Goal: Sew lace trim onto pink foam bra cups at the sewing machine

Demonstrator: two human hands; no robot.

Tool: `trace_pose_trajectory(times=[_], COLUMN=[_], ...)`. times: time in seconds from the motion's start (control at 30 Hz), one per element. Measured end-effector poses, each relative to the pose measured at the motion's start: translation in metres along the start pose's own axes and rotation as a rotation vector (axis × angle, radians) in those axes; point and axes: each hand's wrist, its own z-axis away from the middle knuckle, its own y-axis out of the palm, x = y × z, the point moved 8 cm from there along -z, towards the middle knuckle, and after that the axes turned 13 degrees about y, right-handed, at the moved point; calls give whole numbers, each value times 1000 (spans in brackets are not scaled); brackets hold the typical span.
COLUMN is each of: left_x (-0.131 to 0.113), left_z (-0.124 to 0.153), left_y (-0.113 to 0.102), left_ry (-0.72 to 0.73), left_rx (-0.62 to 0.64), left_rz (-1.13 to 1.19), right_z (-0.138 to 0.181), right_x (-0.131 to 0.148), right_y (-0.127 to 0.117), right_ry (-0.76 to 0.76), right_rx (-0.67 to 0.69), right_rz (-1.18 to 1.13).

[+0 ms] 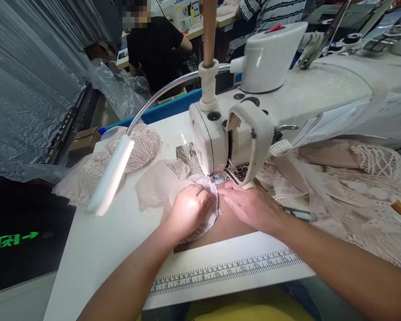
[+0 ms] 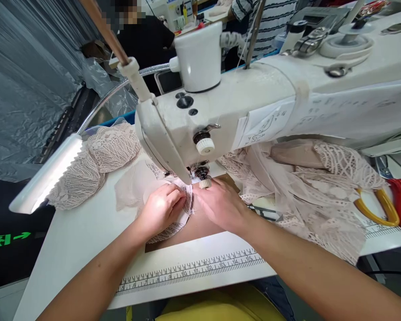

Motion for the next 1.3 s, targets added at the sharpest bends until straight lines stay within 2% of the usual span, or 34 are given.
trace_pose_trajectory(times=[0.3,0.53,0.73,0.9,1.13,1.3], left_x=[8,8,5,9,15,10], left_z=[8,6,2,3,8,8], left_y=[4,6,6,5,3,2], left_ry=[-56,-120,-62,-113,-190,-126], left_rx=[-19,21,-10,-28,-59,-92], left_rz=[90,131,65,153,303,340], right_z=[3,2,2,0,4,9], right_x=[9,5,5,4,10,10], right_y=[-3,-3,-4,-4,7,11], right_ry=[-105,-48,-27,-3,-86,-94], right_rx=[3,-27,-12,-10,94,132], right_rz=[-26,-31,-49,-25,71,44])
